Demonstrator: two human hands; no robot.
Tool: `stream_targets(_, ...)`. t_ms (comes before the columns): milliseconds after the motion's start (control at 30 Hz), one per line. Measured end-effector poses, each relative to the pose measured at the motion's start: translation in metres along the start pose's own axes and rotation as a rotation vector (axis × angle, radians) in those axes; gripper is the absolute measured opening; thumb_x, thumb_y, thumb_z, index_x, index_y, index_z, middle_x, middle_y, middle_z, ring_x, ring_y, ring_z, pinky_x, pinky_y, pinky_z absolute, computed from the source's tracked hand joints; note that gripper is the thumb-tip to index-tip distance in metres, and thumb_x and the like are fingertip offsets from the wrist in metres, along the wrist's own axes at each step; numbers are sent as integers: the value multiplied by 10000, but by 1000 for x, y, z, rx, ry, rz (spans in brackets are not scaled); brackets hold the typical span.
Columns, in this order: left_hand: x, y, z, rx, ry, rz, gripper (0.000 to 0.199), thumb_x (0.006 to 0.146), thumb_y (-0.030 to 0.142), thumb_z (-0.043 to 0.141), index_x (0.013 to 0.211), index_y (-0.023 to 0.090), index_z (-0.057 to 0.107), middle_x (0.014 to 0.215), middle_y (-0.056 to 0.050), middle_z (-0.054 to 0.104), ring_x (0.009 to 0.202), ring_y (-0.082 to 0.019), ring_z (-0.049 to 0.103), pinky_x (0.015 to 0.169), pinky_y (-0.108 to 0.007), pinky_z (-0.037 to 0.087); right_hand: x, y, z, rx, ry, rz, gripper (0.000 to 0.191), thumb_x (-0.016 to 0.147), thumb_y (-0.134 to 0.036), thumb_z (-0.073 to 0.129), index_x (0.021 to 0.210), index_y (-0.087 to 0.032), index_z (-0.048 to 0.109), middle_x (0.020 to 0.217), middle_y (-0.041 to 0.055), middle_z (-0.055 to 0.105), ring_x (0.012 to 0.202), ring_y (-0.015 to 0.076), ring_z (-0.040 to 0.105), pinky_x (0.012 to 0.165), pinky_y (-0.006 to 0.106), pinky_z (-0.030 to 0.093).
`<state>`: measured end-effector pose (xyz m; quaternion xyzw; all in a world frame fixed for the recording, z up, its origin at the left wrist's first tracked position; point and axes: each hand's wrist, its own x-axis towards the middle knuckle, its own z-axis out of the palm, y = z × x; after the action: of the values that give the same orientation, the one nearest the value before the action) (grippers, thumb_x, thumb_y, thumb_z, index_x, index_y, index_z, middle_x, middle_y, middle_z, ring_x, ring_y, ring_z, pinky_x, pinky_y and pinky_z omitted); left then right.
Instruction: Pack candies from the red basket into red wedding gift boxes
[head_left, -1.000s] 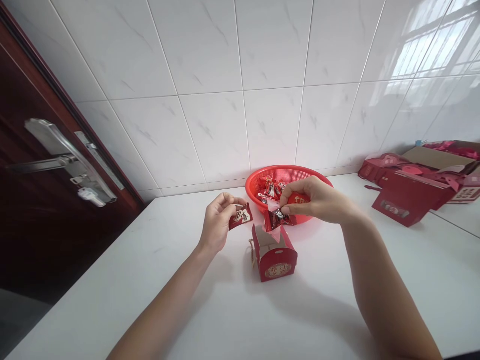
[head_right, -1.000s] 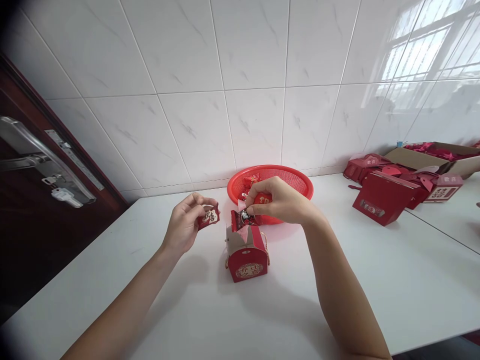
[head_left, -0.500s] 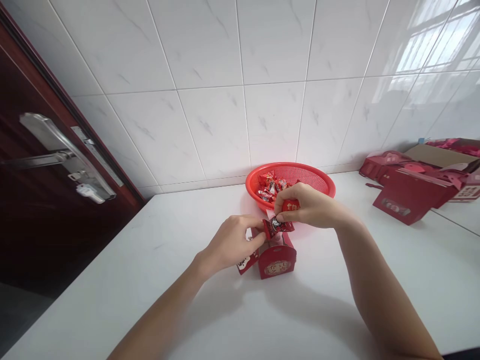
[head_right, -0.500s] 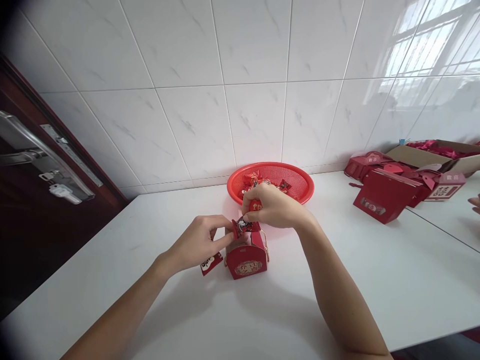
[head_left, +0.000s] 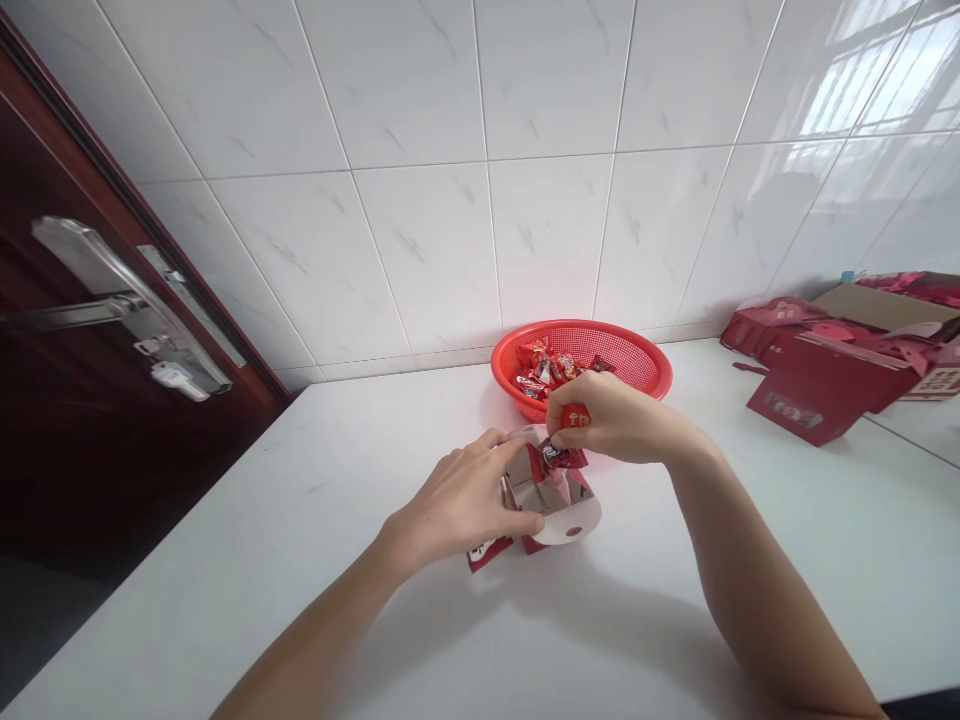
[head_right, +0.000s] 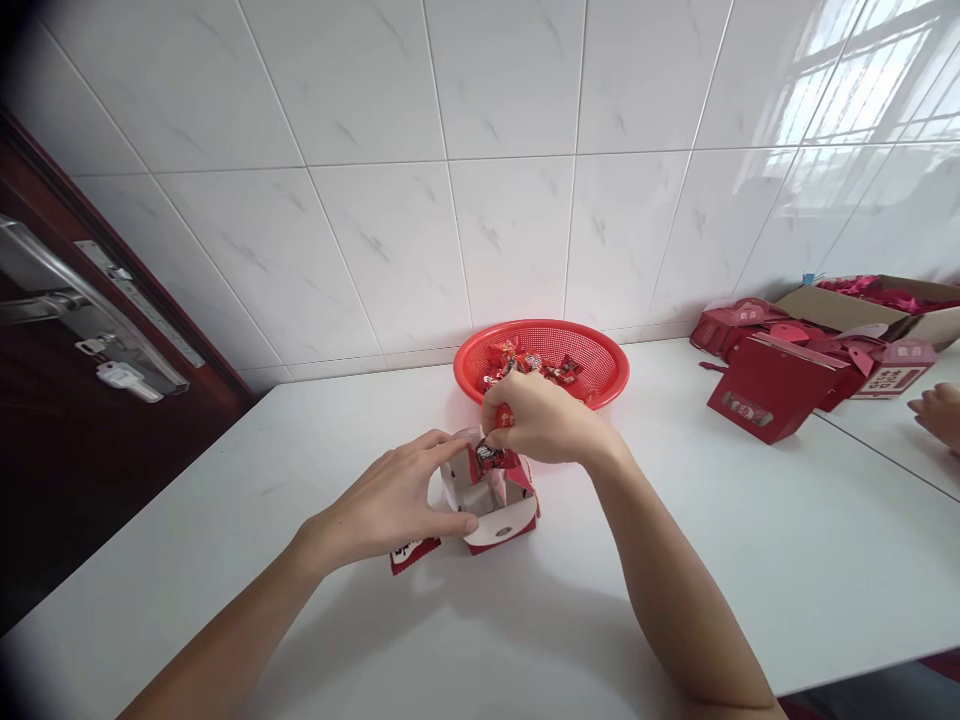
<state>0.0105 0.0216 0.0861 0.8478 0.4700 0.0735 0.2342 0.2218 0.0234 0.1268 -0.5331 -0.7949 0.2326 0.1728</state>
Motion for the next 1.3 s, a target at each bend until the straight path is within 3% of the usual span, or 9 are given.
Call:
stream_targets(200, -1, 6, -1, -15, -6, -6, 402, 709, 481, 708, 1046, 297, 592, 994, -4, 601, 823, -231, 605, 649, -317, 442, 7, -8, 18, -130, -36, -25, 125, 759, -75, 591, 740, -165, 675, 722, 12, 669, 622, 113, 522, 559, 256, 326)
stream_targets(400, 0, 5, -1, -5, -21, -34, 366, 700, 492, 704, 921, 266, 519, 959, -3, 601, 824, -239, 602, 634, -328, 448, 8, -13, 25, -50, -43, -66, 165, 759, -56, 584, 781, -166, 705, 734, -3, 694, 588, 90, 522, 539, 238, 333)
stream_targets(600, 2, 5, 0, 10, -24, -28, 392, 691, 494, 707, 957, 263, 536, 978, -18, 617, 839, -259, 620, 646, -338, 449, 15, -9, 32, -132, -17, -57, 157, 728, -39, 581, 742, -171, 664, 725, -9, 692, 597, 101, 504, 521, 238, 305)
stream_targets(767, 0, 7, -1, 0, -13, 1, 522, 698, 457, 711, 1168, 300, 546, 1053, -20, 629, 875, -260, 631, 682, -335, 463, 17, -6, 35, -341, 66, 61, 173, 722, -44, 543, 766, -164, 660, 802, 45, 691, 630, 134, 489, 526, 271, 257)
stream_targets(933, 0, 7, 0, 5, -10, 0, 450, 702, 454, 707, 1089, 279, 558, 1047, -18, 634, 848, -251, 633, 660, -335, 469, 17, -6, 38, -311, -77, -17, 141, 704, -68, 556, 718, -179, 640, 737, 36, 663, 634, 144, 502, 516, 272, 257)
stream_targets(1067, 0, 7, 1, -13, -7, 1, 502, 695, 437, 729, 1148, 294, 567, 1105, -22, 637, 895, -259, 642, 689, -335, 487, 18, -7, 38, -356, -155, -6, 134, 695, -61, 559, 699, -182, 617, 738, 36, 655, 607, 144, 498, 498, 277, 256)
stream_targets(1300, -1, 7, 2, -15, -1, 11, 605, 700, 407, 725, 1270, 345, 530, 1039, -7, 634, 853, -250, 636, 665, -325, 470, 18, -12, 36, -554, -119, 132, 132, 697, -40, 542, 696, -167, 579, 701, 62, 599, 599, 163, 496, 509, 300, 242)
